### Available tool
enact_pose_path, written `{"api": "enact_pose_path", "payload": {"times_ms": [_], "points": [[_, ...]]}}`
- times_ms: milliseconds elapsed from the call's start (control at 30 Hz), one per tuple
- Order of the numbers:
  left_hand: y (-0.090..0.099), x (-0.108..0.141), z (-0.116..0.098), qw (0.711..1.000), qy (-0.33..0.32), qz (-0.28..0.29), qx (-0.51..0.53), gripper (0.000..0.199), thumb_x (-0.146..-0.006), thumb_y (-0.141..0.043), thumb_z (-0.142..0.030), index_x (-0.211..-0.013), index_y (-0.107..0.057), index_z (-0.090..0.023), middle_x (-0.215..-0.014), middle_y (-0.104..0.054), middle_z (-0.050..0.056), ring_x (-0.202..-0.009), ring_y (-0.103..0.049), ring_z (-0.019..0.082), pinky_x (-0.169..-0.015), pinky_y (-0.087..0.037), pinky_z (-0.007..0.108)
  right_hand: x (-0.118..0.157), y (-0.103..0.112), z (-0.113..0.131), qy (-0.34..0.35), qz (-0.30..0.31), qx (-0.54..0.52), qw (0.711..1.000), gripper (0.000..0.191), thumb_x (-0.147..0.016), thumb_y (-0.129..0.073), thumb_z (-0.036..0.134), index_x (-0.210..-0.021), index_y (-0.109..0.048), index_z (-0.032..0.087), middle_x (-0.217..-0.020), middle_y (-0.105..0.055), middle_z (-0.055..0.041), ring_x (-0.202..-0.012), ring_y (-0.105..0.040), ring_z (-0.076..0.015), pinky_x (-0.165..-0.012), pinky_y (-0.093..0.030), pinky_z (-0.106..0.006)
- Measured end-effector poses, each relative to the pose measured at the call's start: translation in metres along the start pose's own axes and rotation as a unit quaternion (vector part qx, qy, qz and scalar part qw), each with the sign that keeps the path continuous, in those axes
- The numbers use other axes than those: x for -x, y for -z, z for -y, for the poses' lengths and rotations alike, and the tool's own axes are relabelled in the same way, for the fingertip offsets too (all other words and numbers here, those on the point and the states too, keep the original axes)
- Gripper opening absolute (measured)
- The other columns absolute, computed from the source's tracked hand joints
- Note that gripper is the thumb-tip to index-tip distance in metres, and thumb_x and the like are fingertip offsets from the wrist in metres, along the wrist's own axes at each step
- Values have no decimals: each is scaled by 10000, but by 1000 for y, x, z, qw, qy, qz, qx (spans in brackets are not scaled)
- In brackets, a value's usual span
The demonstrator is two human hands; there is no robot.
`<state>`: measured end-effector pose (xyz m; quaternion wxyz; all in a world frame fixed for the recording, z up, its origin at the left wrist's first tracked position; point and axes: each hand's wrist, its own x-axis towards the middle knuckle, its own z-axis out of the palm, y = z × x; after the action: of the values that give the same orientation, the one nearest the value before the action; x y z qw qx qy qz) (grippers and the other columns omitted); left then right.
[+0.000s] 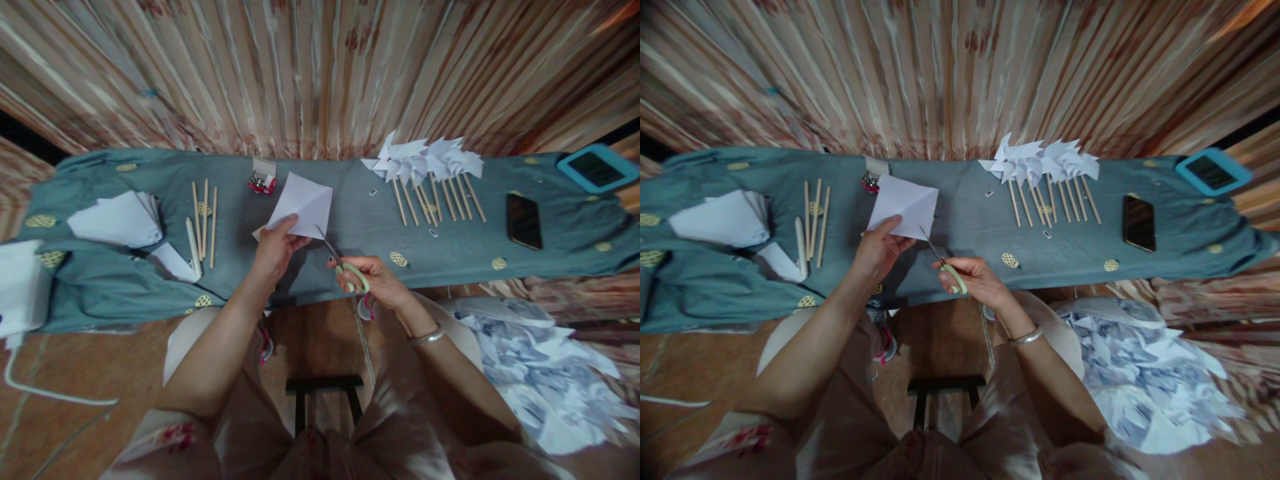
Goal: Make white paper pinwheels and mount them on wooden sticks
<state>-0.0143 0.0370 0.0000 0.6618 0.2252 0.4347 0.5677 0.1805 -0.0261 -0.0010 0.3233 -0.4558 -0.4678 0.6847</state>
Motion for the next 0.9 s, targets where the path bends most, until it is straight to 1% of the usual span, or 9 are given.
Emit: {"api": "enact_pose_path", "payload": {"times_ms": [167, 400, 600, 767, 900], "points": [[0, 0, 0, 1000, 1, 2, 3, 190, -666, -717, -210, -838, -657, -156, -777, -720, 16, -688, -675, 155, -625, -560, 269, -1, 1, -1, -5, -1, -10, 1000, 538, -617, -825, 552, -997, -763, 175, -643, -624, 23, -549, -528, -57, -550, -457, -205], [-1, 1, 0, 1000, 3, -2, 3, 217, -653, -723, -208, -846, -652, -142, -775, -715, 21, -679, -675, 157, -609, -559, 267, -1, 2, 0, -5, -8, -13, 1000, 496, -603, -846, 506, -955, -767, 166, -609, -611, 38, -522, -522, -49, -529, -453, -199], [-1, 1, 0, 1000, 4, 0, -5, 244, -648, -725, -224, -864, -640, -149, -778, -710, 15, -681, -671, 154, -627, -561, 276, 0, 1, 0, -19, -20, -19, 999, 495, -571, -862, 501, -929, -770, 171, -579, -612, 45, -499, -520, -46, -506, -447, -188], [-2, 3, 1, 1000, 17, 13, -21, 258, -636, -727, -225, -867, -643, -147, -790, -715, 17, -686, -669, 150, -613, -559, 260, -1, 0, 2, -20, -22, -35, 999, 473, -556, -872, 491, -900, -774, 181, -603, -631, 40, -528, -543, -48, -535, -474, -187], [-3, 2, 2, 999, 21, 16, -23, 248, -634, -720, -219, -857, -646, -141, -759, -707, 15, -660, -660, 147, -589, -556, 258, -1, -1, 1, -17, -22, -39, 999, 467, -563, -870, 487, -902, -773, 181, -607, -624, 42, -528, -539, -50, -537, -477, -194]]}}
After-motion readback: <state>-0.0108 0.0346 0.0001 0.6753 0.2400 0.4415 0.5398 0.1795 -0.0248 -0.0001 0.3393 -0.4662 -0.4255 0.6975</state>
